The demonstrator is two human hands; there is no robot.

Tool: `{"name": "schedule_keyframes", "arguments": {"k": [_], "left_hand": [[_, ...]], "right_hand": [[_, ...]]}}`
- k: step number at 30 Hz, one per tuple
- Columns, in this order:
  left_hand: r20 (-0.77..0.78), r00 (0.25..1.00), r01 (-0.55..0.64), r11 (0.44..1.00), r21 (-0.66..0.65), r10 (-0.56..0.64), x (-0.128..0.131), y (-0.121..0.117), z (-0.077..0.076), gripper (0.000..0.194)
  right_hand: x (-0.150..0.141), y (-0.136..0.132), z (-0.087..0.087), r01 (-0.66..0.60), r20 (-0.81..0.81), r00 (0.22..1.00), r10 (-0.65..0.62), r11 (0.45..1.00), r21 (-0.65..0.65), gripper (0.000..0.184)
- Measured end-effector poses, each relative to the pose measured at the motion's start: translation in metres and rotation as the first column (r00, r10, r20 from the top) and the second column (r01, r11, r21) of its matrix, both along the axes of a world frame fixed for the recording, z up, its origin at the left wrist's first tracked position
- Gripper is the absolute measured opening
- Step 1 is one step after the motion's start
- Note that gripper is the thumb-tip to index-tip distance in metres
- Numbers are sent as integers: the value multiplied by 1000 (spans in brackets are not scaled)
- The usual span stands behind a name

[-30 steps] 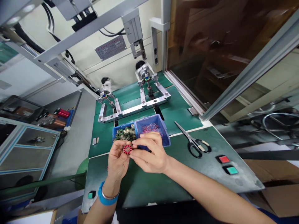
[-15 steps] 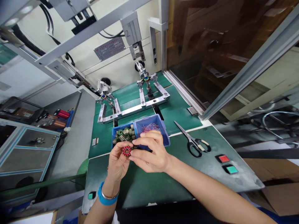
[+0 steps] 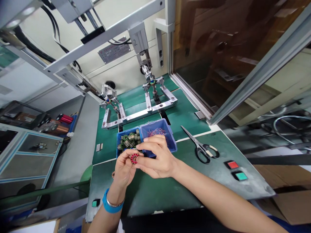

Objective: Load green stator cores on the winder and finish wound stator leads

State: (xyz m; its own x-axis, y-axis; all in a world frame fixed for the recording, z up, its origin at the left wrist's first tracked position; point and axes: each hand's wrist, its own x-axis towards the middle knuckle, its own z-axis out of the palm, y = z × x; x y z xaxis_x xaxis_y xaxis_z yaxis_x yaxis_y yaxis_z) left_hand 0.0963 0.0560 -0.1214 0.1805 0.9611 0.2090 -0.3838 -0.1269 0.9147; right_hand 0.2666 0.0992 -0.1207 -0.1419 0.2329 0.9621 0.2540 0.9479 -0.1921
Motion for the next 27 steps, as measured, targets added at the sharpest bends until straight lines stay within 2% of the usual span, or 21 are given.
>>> {"name": "schedule_keyframes", "arguments": {"k": [5, 8, 11, 14, 19, 23, 27], "left_hand": [[13, 1000, -6, 1000, -17, 6, 0, -1, -3, 32], [33, 999, 4, 998, -56, -3, 0, -2, -4, 32], [52, 997, 56, 995, -87, -52, 0, -2, -5, 31], [76, 993, 100, 990, -101, -92, 0, -2, -6, 32], [86, 991, 109, 987, -118, -99, -1, -2, -5, 35], [90, 996, 30, 988, -151, -16, -1, -2, 0, 34], [60, 998, -24, 985, -169, 35, -2, -1, 3, 25]], "right_hand": [[-1, 0, 3, -39, -18, 999, 39, 999, -19, 19], [0, -1, 6, -85, -76, 994, 75, 987, -137, 19], [1, -3, 9, -151, -108, 986, 126, 952, -265, 13], [1, -4, 10, -233, -105, 972, 210, 918, -321, 7], [-1, -4, 11, -316, -118, 949, 294, 858, -404, 11], [-1, -3, 11, -290, -96, 956, 276, 853, -434, 14], [-3, -3, 7, -197, -61, 980, 189, 890, -411, 18]]}}
